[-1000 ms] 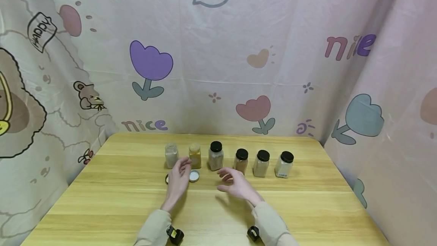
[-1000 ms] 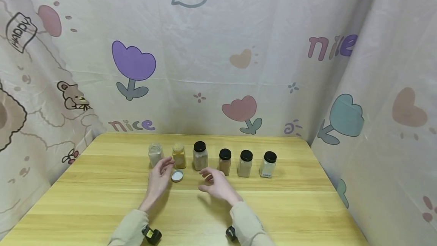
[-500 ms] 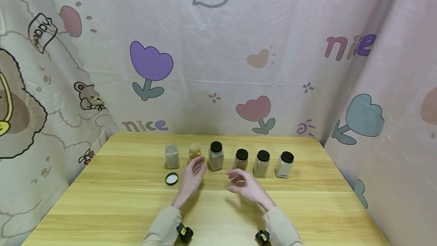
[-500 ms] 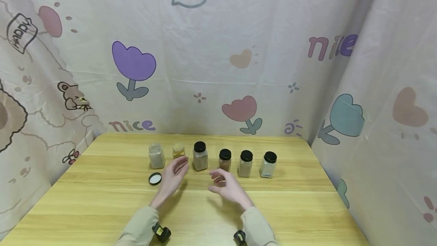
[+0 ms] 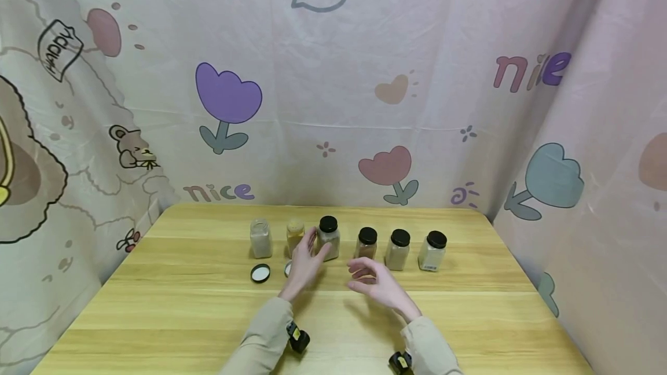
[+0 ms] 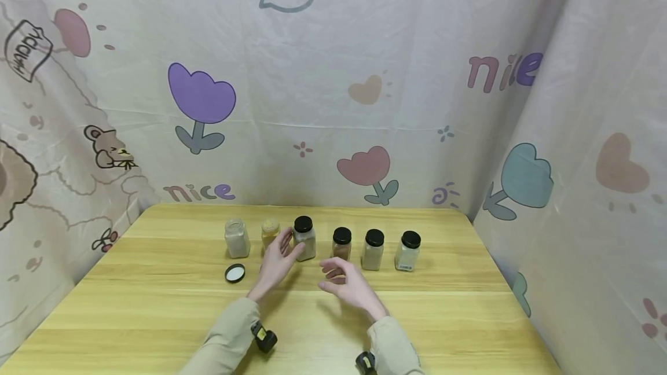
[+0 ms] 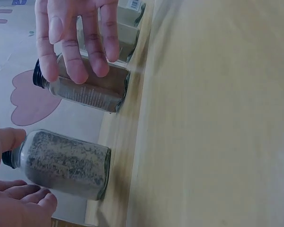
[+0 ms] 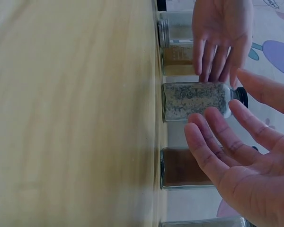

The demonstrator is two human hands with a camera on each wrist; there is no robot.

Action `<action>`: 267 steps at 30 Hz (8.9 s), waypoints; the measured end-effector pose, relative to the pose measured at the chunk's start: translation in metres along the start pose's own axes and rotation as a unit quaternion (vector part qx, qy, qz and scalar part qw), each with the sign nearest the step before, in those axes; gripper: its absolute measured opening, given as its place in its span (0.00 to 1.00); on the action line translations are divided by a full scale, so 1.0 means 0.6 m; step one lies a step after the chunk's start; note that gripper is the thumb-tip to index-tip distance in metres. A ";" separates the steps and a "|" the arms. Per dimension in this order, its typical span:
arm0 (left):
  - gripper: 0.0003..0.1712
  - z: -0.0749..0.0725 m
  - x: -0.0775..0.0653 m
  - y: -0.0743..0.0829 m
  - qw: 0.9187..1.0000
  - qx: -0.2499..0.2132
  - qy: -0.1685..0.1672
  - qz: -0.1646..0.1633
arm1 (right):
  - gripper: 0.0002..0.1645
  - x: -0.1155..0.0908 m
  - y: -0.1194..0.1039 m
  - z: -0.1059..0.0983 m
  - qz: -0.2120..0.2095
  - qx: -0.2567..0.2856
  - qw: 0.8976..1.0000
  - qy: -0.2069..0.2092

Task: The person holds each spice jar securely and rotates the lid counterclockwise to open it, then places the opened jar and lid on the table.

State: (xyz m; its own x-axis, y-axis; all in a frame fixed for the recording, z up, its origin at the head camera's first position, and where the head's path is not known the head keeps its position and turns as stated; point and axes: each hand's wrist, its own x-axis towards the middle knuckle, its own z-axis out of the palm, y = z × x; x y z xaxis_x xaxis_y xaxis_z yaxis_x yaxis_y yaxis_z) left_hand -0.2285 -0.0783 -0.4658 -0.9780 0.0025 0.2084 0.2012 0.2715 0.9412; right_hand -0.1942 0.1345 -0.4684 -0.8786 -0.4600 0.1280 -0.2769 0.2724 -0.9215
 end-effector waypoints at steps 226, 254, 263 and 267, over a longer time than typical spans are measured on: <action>0.35 0.002 -0.062 -0.021 0.980 -0.077 -0.169 0.069 | 0.22 0.009 -0.076 0.053 -0.111 -0.204 0.936 0.263; 0.34 0.000 -0.059 -0.024 0.977 -0.074 -0.175 0.093 | 0.22 0.012 -0.074 0.055 -0.123 -0.203 0.931 0.278; 0.33 0.001 -0.058 -0.025 0.977 -0.075 -0.173 0.098 | 0.20 0.012 -0.076 0.055 -0.133 -0.222 0.933 0.249; 0.33 0.001 -0.057 -0.027 0.976 -0.075 -0.176 0.107 | 0.22 0.011 -0.075 0.054 -0.123 -0.207 0.942 0.235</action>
State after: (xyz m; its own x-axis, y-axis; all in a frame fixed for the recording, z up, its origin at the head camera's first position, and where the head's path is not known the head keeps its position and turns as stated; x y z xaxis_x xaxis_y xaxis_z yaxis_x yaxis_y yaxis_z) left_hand -0.1984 -0.0823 -0.4884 -0.8661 0.3802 0.3246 0.3820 0.0847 0.9203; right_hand -0.1750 0.0921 -0.4378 -0.8163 -0.1548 0.5565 -0.5374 0.5569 -0.6333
